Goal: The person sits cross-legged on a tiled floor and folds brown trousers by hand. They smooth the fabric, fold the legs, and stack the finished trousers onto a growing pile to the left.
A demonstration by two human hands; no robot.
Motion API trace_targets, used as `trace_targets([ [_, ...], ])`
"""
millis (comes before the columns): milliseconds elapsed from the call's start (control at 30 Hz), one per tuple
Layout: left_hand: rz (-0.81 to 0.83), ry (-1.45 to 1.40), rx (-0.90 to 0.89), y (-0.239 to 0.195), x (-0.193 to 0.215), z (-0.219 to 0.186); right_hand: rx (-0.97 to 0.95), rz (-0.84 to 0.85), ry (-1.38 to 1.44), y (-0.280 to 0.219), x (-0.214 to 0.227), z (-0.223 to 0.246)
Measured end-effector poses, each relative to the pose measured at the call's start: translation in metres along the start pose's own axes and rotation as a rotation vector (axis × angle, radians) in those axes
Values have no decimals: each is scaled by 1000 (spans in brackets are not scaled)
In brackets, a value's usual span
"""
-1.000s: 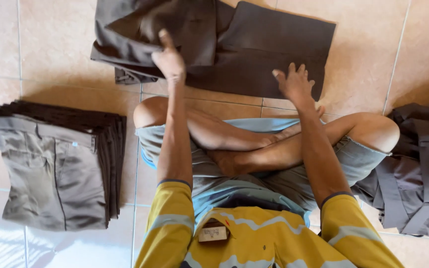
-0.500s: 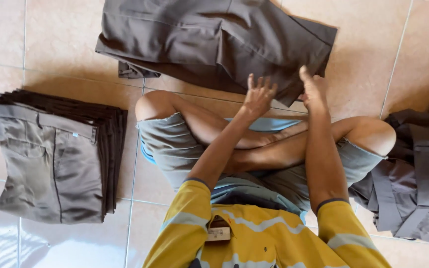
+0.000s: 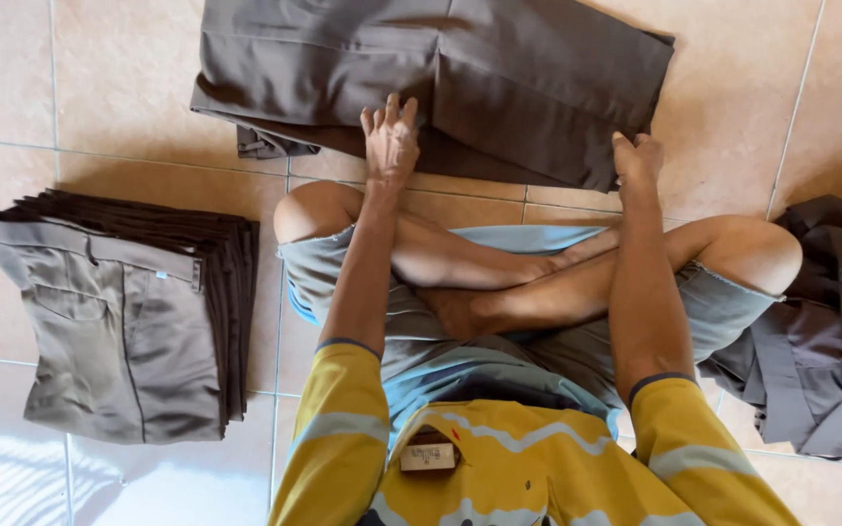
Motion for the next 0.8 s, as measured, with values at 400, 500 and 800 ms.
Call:
trace_targets([
  [400, -494, 130, -338, 0, 60, -34, -177, -103, 137, -27, 27, 43],
  [500, -340, 151, -341, -24, 71, -39, -6, -231, -115, -5, 27, 22],
  [800, -122, -22, -238, -18, 38, -22, -9, -327, -191, -39, 45, 55],
])
Point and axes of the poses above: each hand's wrist, its own y-axis towards the middle knuckle, its own x-axis out of the back of the hand, z = x × y, the point moved 1 cm from there along y, towards the middle knuckle, and after that the axes turned 5 degrees about -z, right-handed, at the moved point
